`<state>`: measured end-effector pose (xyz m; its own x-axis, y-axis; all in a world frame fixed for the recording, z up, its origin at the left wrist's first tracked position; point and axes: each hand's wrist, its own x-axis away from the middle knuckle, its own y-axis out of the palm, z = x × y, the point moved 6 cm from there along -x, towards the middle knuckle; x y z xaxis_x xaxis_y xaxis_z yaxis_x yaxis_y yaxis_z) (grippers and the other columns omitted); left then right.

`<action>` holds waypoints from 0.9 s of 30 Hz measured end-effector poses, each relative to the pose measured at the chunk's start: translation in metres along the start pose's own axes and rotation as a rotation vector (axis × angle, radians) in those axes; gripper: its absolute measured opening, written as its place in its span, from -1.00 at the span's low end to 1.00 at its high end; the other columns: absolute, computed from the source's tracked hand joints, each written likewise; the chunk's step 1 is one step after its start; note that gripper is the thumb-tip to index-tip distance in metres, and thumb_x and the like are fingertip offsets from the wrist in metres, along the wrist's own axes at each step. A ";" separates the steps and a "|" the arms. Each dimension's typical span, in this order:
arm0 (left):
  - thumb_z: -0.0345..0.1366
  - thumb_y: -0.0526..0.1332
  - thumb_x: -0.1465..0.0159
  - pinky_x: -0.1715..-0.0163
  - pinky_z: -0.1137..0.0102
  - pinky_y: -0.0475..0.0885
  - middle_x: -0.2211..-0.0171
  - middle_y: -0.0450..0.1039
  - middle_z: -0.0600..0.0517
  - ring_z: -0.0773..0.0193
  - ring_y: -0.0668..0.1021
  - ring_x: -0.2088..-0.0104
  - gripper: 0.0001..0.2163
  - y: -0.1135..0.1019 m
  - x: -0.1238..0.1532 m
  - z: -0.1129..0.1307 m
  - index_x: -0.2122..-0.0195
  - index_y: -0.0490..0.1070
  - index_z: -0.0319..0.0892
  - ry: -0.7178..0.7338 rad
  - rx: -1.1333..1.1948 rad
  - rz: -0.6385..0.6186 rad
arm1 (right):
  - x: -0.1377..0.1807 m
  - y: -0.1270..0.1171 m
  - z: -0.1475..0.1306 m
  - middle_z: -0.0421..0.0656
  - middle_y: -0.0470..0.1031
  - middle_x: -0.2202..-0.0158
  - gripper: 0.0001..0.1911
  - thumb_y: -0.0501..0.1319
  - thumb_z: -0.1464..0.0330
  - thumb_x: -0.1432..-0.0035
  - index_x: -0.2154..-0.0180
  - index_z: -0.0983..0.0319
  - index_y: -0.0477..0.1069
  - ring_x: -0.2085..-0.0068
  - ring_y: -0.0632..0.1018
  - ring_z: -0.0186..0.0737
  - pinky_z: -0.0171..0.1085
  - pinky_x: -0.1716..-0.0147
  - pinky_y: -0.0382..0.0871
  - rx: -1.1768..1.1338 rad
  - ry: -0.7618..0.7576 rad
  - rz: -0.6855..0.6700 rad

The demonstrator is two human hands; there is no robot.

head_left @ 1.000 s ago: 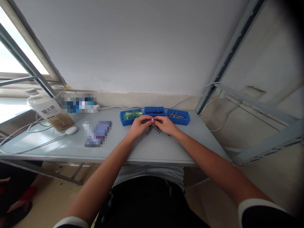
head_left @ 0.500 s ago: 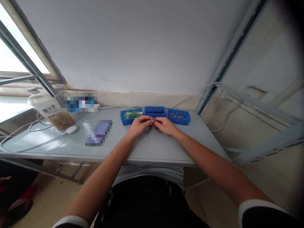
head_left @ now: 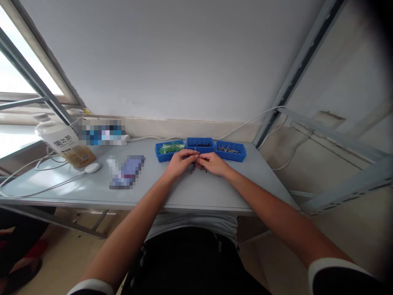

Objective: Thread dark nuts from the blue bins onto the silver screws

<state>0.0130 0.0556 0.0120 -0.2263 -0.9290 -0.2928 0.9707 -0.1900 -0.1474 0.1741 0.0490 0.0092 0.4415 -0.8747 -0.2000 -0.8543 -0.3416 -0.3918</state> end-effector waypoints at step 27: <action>-0.08 0.45 -0.19 -0.16 0.14 0.45 0.05 0.62 -0.11 0.03 0.60 -0.02 -0.77 0.001 -0.002 0.002 0.23 0.71 -0.08 0.103 -0.103 -0.035 | -0.001 -0.007 0.007 -0.14 0.61 0.41 -0.65 0.29 0.18 -0.23 0.07 0.27 0.63 0.47 0.51 -0.32 -0.39 0.55 0.33 -0.070 0.040 0.089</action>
<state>0.0143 0.0562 0.0146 -0.2723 -0.8837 -0.3806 0.9497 -0.1832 -0.2539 0.1816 0.0552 0.0056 0.3533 -0.9151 -0.1944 -0.9072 -0.2844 -0.3100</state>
